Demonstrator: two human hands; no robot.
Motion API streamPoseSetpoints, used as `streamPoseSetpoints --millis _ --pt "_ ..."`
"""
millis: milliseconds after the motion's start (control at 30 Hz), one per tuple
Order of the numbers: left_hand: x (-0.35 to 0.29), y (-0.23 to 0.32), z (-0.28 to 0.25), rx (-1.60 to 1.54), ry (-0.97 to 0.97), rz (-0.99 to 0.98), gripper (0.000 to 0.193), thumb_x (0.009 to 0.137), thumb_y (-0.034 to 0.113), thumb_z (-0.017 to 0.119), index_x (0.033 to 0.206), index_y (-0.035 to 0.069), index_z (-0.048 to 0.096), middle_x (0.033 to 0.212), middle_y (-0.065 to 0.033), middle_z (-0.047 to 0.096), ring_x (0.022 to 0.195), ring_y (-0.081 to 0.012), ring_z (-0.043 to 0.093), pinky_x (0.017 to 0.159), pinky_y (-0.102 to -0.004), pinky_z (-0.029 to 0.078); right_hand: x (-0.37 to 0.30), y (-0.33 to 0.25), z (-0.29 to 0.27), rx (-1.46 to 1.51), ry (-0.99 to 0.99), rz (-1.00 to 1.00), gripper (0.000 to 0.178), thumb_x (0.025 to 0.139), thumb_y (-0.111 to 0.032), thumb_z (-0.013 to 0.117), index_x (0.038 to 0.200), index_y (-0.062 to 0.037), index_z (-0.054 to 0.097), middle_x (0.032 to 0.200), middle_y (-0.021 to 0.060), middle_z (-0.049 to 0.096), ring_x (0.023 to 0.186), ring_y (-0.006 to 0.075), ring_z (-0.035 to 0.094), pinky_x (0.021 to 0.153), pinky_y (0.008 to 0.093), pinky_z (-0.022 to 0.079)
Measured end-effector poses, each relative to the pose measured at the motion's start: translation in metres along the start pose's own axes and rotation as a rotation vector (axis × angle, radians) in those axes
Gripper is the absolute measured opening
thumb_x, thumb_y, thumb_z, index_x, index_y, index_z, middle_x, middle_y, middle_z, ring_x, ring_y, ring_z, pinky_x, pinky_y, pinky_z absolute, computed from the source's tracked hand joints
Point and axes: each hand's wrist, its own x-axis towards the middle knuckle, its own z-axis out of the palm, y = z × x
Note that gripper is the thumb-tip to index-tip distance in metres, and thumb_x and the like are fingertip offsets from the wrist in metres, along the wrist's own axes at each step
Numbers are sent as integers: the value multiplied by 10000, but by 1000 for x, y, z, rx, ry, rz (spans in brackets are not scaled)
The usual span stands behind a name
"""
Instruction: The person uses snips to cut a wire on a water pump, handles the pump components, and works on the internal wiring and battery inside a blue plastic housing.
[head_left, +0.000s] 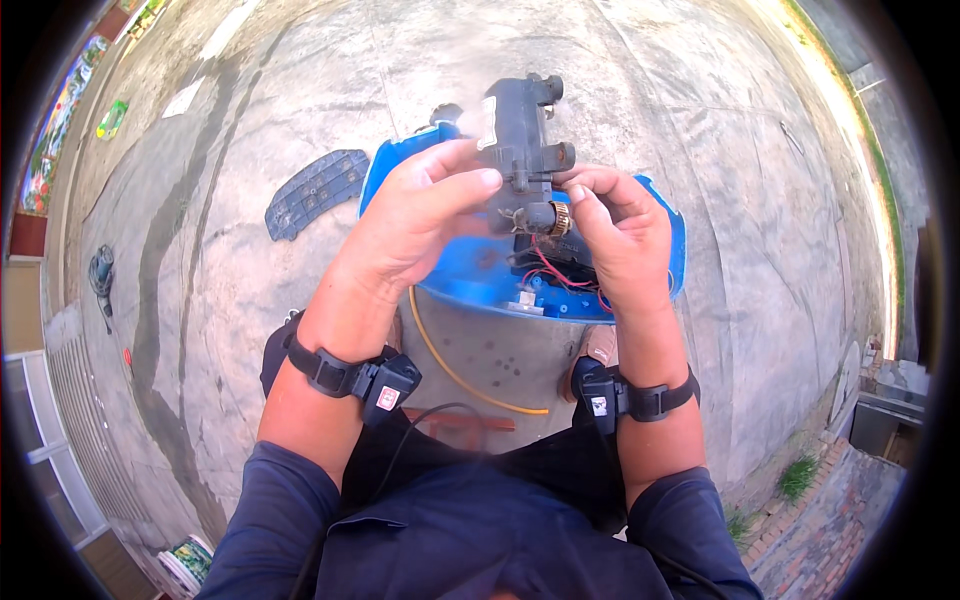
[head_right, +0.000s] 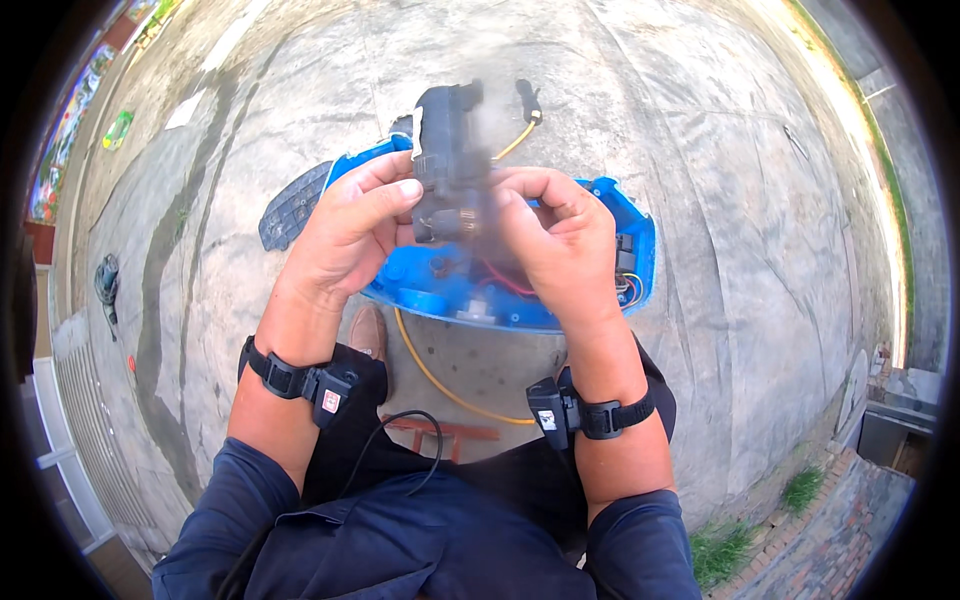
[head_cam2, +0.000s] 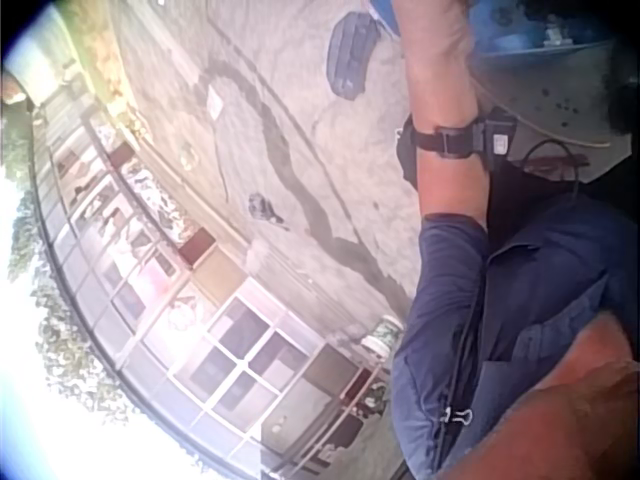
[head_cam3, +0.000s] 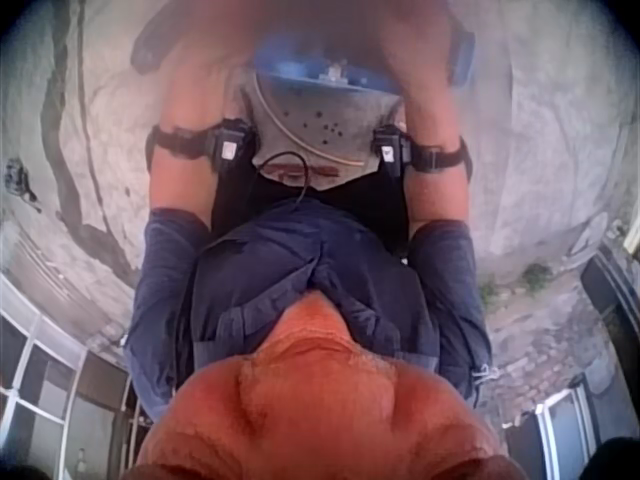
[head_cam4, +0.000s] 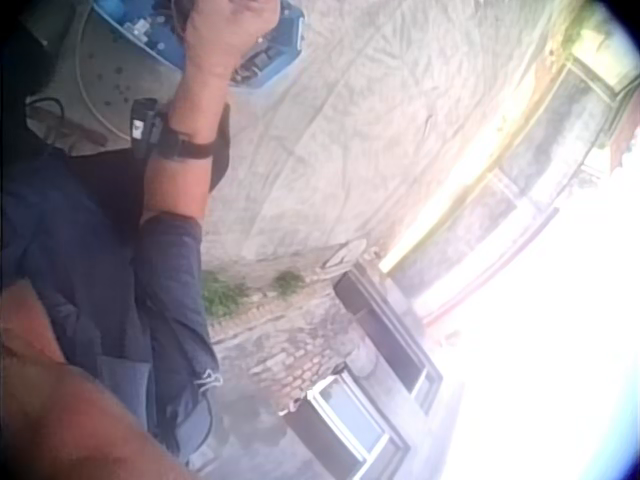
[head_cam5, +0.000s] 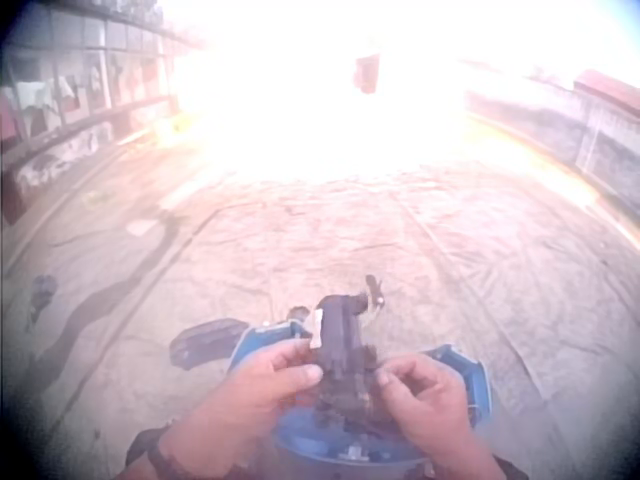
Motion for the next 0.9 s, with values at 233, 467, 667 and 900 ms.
streamPoseSetpoints --millis 233,467,667,900 --pt "4 -2 0 -125 49 -39 472 911 212 520 1292 -66 543 1181 -171 664 1030 -257 686 906 -434 577 2 -3 -4 52 27 28 104 950 -87 642 967 5 686 916 9 693 798 47 592 725 212 484" --pt "3 -1 -1 -182 68 -92 515 899 264 485 1286 -69 550 1178 -200 676 1002 -292 698 873 -443 581 3 -5 -11 83 -11 58 124 963 -118 617 953 -21 694 812 -26 668 658 -1 499 579 181 377" --pt "6 -8 -10 -231 18 -111 552 898 313 453 1279 -74 555 1189 -221 669 1020 -316 689 867 -428 568 0 -23 -21 256 -330 186 100 939 -90 633 920 -5 683 849 36 680 661 53 556 607 197 427" --pt "7 -11 -9 -287 46 -153 562 881 309 459 1265 -86 572 1222 -236 653 1065 -337 671 917 -448 546 -1 -22 -19 149 -704 95 145 848 -52 746 985 -10 723 958 61 697 811 109 640 694 245 505"
